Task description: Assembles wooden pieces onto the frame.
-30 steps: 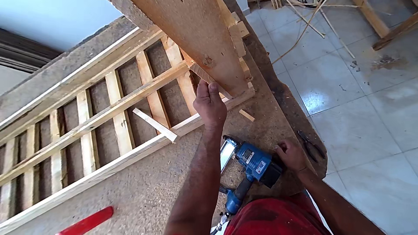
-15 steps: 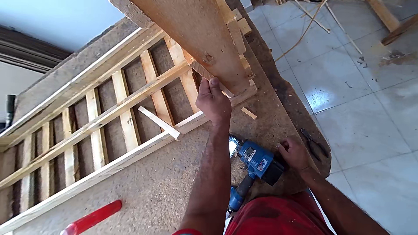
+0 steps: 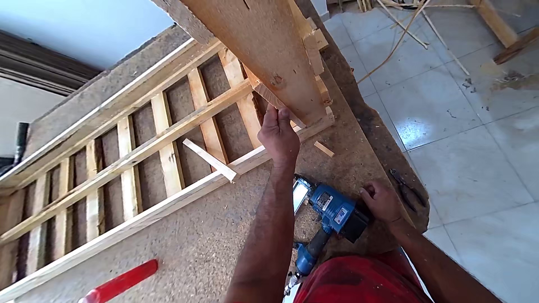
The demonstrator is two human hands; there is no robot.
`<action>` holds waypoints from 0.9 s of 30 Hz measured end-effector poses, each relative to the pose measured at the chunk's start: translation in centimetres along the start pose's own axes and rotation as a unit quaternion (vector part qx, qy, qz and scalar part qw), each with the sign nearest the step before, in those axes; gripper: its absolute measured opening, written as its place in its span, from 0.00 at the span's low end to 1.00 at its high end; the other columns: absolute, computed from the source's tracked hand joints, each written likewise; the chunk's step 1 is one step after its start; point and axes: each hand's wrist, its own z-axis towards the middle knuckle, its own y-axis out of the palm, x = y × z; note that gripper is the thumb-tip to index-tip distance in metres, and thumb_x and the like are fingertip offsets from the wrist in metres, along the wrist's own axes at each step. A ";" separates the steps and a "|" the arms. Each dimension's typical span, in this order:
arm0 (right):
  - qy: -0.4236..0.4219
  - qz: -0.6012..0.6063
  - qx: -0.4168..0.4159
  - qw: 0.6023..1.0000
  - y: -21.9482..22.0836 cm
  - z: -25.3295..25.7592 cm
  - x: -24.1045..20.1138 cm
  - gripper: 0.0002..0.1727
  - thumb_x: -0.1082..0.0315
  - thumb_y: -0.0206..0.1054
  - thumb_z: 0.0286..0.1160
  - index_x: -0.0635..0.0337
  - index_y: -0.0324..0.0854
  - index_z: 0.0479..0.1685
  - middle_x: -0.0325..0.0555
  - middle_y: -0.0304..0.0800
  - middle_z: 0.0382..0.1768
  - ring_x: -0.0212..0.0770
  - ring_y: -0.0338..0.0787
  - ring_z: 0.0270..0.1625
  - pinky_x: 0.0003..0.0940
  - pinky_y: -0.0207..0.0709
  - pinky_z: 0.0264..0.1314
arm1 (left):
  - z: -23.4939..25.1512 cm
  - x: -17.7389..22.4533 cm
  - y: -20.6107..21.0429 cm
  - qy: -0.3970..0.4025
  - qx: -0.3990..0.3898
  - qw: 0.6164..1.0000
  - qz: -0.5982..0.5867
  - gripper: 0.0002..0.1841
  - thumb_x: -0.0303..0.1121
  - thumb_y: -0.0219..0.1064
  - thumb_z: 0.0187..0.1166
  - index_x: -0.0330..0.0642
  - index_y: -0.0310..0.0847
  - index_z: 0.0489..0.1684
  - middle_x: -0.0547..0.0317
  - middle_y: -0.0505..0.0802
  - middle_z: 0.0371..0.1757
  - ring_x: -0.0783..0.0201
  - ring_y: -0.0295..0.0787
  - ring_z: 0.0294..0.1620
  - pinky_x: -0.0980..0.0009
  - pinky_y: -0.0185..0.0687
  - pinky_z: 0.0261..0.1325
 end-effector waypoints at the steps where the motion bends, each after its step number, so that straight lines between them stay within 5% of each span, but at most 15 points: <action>1: 0.001 0.000 0.000 1.000 0.0 -0.1 0.0 0.22 0.45 0.65 0.76 0.53 0.88 0.51 0.37 0.91 0.28 0.38 0.90 0.31 0.46 0.87 0.38 | -0.1 0.1 0.0 -0.007 -0.005 1.000 0.001 0.13 0.33 0.64 0.88 0.38 0.86 0.61 0.59 0.96 0.47 0.68 0.95 0.47 0.63 0.95 0.56; 6: -0.004 -0.001 0.003 1.000 -0.2 -0.1 -0.1 0.22 0.45 0.65 0.76 0.52 0.88 0.51 0.37 0.91 0.28 0.37 0.90 0.30 0.46 0.87 0.38 | 0.4 0.2 -0.5 -0.006 -0.032 0.999 -0.026 0.15 0.37 0.61 0.90 0.38 0.87 0.60 0.57 0.97 0.49 0.64 0.97 0.50 0.58 0.96 0.59; 10: 0.004 0.001 -0.001 1.000 -0.4 -0.1 -0.4 0.22 0.46 0.66 0.76 0.54 0.88 0.52 0.40 0.92 0.30 0.41 0.91 0.32 0.49 0.88 0.40 | 0.5 0.5 -0.4 0.006 -0.020 0.999 0.035 0.12 0.36 0.61 0.89 0.40 0.89 0.52 0.60 0.96 0.44 0.68 0.96 0.44 0.62 0.96 0.54; 12: 0.020 0.000 -0.013 1.000 -0.7 -0.2 -0.8 0.23 0.47 0.69 0.77 0.57 0.88 0.54 0.46 0.92 0.32 0.47 0.92 0.35 0.55 0.87 0.44 | 0.5 0.4 -0.5 0.007 -0.030 0.998 0.052 0.11 0.36 0.66 0.86 0.40 0.87 0.56 0.62 0.96 0.43 0.71 0.95 0.42 0.65 0.94 0.52; 15: 0.021 -0.005 -0.015 1.000 -0.8 -0.3 -0.8 0.22 0.46 0.68 0.77 0.56 0.88 0.54 0.45 0.92 0.32 0.46 0.92 0.36 0.55 0.87 0.44 | 0.6 -0.7 -0.9 0.013 -0.072 0.996 0.052 0.20 0.30 0.75 0.77 0.38 0.81 0.67 0.60 0.97 0.52 0.70 0.95 0.53 0.66 0.92 0.63; 19: 0.014 0.006 -0.009 1.000 -0.8 -0.3 -0.7 0.22 0.47 0.68 0.77 0.55 0.88 0.55 0.43 0.92 0.31 0.44 0.92 0.34 0.53 0.88 0.43 | 0.1 -2.6 -1.1 0.009 -0.128 0.981 0.146 0.21 0.33 0.79 0.73 0.40 0.84 0.65 0.56 0.94 0.63 0.65 0.89 0.68 0.59 0.81 0.78; 27: 0.007 0.018 -0.008 1.000 -0.6 -0.3 -0.6 0.21 0.47 0.68 0.78 0.55 0.88 0.54 0.42 0.91 0.29 0.42 0.91 0.32 0.51 0.88 0.40 | -0.3 -4.0 -0.2 -0.011 -0.083 0.997 0.000 0.25 0.20 0.79 0.66 0.35 0.85 0.66 0.54 0.95 0.62 0.64 0.92 0.65 0.63 0.85 0.75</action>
